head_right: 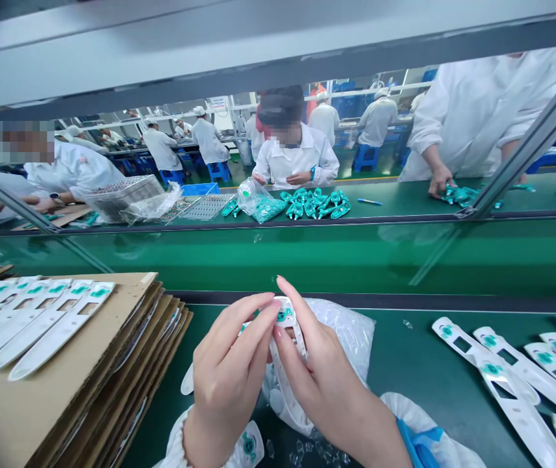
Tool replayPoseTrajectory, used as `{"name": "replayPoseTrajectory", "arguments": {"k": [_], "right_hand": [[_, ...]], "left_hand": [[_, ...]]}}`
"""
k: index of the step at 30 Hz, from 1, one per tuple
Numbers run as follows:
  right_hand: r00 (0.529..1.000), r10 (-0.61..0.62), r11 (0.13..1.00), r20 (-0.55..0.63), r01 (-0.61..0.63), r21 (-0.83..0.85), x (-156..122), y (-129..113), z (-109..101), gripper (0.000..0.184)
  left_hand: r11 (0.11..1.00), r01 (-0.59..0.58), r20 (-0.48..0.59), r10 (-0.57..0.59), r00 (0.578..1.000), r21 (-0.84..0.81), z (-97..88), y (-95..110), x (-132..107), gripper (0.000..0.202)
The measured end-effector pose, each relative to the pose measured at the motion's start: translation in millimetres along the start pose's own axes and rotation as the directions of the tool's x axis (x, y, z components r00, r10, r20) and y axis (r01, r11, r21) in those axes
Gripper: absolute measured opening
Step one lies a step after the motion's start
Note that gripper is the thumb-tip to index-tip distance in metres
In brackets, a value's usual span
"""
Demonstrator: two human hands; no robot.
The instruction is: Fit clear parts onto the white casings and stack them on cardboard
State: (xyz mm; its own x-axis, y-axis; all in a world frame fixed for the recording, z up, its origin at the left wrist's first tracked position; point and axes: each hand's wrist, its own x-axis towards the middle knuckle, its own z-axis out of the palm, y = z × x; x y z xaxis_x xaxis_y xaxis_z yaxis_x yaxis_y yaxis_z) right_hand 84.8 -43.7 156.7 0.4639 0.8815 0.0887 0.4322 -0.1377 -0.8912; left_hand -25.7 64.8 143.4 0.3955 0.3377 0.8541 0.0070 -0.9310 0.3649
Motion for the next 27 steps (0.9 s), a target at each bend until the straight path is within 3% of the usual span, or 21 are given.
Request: {"name": "replayPoseTrajectory", "arguments": {"k": [8,12,18,21,24,27], "right_hand": [[0.998,-0.045,0.998,0.033,0.047,-0.049,1.4,-6.1,-1.2,0.059],[0.997,-0.063,0.993,0.034,0.067,-0.099,2.7,-7.3,-0.1,0.058],[0.998,-0.057,0.989,0.025,0.059,-0.132,3.2,-8.4,-0.1,0.055],[0.994,-0.11,0.986,0.028,0.113,-0.126,3.1,-9.5,-2.5,0.056],[0.978,-0.209,0.963,0.023,0.21,-0.171,1.6,-13.4,-1.6,0.06],[0.959,-0.282,0.929,0.028,0.28,-0.244,-5.6,-16.5,1.1,0.061]], "left_hand": [[0.975,0.156,-0.002,-0.159,0.987,-0.159,-1.7,1.4,-1.4,0.03],[0.975,0.15,0.01,-0.151,0.989,-0.164,-2.5,-0.5,0.5,0.026],[0.997,0.068,0.036,-0.067,0.997,-0.022,-1.3,-1.5,-2.2,0.022],[0.966,0.201,0.051,-0.195,0.979,-0.163,-4.3,-2.3,2.3,0.021],[0.836,0.418,0.124,-0.401,0.908,-0.356,-7.3,-3.8,9.9,0.017],[0.728,0.526,0.235,-0.472,0.85,-0.44,-13.1,2.0,10.5,0.013]]}}
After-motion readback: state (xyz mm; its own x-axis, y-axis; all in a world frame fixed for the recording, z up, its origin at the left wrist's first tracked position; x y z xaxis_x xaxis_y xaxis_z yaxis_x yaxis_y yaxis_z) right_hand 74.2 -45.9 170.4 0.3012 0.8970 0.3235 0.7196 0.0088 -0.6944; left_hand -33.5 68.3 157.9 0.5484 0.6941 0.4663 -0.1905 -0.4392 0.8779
